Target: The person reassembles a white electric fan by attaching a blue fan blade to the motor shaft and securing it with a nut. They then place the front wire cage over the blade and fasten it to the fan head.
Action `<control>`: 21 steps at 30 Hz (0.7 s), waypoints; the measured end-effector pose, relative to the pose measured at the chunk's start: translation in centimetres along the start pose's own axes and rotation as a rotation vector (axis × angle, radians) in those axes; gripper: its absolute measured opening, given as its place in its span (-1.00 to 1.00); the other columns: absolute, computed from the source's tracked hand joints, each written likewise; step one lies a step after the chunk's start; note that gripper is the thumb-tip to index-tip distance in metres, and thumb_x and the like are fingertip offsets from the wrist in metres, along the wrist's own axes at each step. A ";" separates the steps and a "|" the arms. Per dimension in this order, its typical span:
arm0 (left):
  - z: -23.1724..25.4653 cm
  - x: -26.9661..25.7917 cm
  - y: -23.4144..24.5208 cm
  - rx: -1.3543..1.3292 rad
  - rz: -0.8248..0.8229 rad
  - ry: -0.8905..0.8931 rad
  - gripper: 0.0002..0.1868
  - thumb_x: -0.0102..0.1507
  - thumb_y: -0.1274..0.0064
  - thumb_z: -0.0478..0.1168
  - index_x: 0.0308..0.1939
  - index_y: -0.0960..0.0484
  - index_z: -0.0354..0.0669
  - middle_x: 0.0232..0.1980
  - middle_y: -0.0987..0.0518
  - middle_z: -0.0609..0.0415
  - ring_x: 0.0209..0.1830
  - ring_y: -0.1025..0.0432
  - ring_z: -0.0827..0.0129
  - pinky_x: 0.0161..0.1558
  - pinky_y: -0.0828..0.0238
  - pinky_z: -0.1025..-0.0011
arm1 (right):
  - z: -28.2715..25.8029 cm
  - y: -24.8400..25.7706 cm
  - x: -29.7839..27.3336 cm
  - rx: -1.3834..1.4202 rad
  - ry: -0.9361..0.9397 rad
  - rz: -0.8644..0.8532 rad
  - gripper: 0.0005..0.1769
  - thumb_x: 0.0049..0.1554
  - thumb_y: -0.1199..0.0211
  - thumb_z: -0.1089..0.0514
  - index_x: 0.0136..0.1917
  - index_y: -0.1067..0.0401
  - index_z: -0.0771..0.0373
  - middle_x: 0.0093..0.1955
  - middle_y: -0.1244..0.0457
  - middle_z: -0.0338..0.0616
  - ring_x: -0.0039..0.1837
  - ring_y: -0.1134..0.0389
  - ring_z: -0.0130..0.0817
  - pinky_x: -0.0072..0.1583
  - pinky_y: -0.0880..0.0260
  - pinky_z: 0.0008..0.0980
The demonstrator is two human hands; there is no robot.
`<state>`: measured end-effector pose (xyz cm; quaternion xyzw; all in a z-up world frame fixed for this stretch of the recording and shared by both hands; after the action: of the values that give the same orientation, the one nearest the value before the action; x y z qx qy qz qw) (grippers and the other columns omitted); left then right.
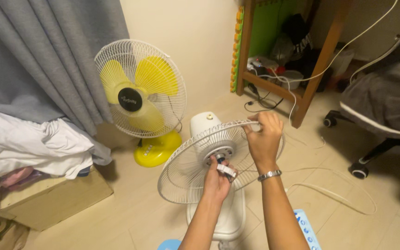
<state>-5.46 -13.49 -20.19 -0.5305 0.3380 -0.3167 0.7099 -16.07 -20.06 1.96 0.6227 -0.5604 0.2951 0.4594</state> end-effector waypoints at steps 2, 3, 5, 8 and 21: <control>0.0 -0.2 0.3 -0.013 0.066 0.016 -0.59 0.40 0.15 0.14 -0.05 -0.34 -0.16 -0.42 -0.37 0.09 -0.48 -0.21 0.32 -0.33 -0.28 0.26 | -0.2 -0.1 -0.1 0.013 0.008 -0.011 -0.70 -0.14 -0.53 0.28 -0.17 -0.45 0.25 -0.14 -0.30 -0.13 0.05 -0.30 -0.11 0.14 -0.19 -0.16; 0.3 -0.1 0.2 0.021 0.056 0.008 -0.59 0.40 0.13 0.13 -0.04 -0.37 -0.16 -0.42 -0.37 0.11 -0.48 -0.22 0.33 -0.33 -0.28 0.27 | -0.3 -0.2 0.1 0.019 0.013 -0.015 -0.70 -0.13 -0.52 0.28 -0.16 -0.45 0.25 -0.13 -0.30 -0.14 0.05 -0.30 -0.11 0.15 -0.18 -0.15; 0.3 0.3 -0.2 0.082 0.031 -0.002 -0.59 0.38 0.10 0.12 -0.03 -0.42 -0.17 -0.42 -0.37 0.14 -0.47 -0.23 0.34 -0.33 -0.29 0.29 | -0.3 -0.4 0.7 0.018 0.050 -0.014 -0.70 -0.13 -0.53 0.27 -0.15 -0.45 0.24 -0.12 -0.30 -0.13 0.07 -0.29 -0.10 0.16 -0.18 -0.15; 0.2 0.3 -0.4 0.083 -0.059 -0.028 -0.53 0.39 0.08 0.14 -0.02 -0.43 -0.25 -0.42 -0.37 0.12 -0.47 -0.24 0.34 -0.32 -0.31 0.28 | -0.1 -0.7 0.9 0.022 0.063 -0.041 -0.70 -0.11 -0.53 0.27 -0.15 -0.45 0.24 -0.12 -0.30 -0.14 0.07 -0.28 -0.10 0.17 -0.17 -0.15; 0.9 -1.4 -2.0 0.106 -0.024 -0.013 -0.49 0.42 0.22 0.19 -0.05 -0.42 -0.25 -0.41 -0.35 0.12 -0.48 -0.20 0.38 -0.38 -0.21 0.36 | -1.8 -1.4 1.1 0.000 0.127 -0.050 -0.69 -0.07 -0.59 0.23 -0.13 -0.48 0.21 -0.09 -0.32 -0.17 0.08 -0.29 -0.14 0.17 -0.15 -0.15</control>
<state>-5.72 -12.31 -17.87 -0.4982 0.3096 -0.3391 0.7355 -14.21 -19.02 3.32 0.6167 -0.5141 0.3226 0.5013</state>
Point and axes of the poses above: each hand's wrist, its own x-axis towards the middle knuckle, its own y-axis out of the back of the hand, z = x × y, the point moved 5 cm from there along x, towards the middle knuckle
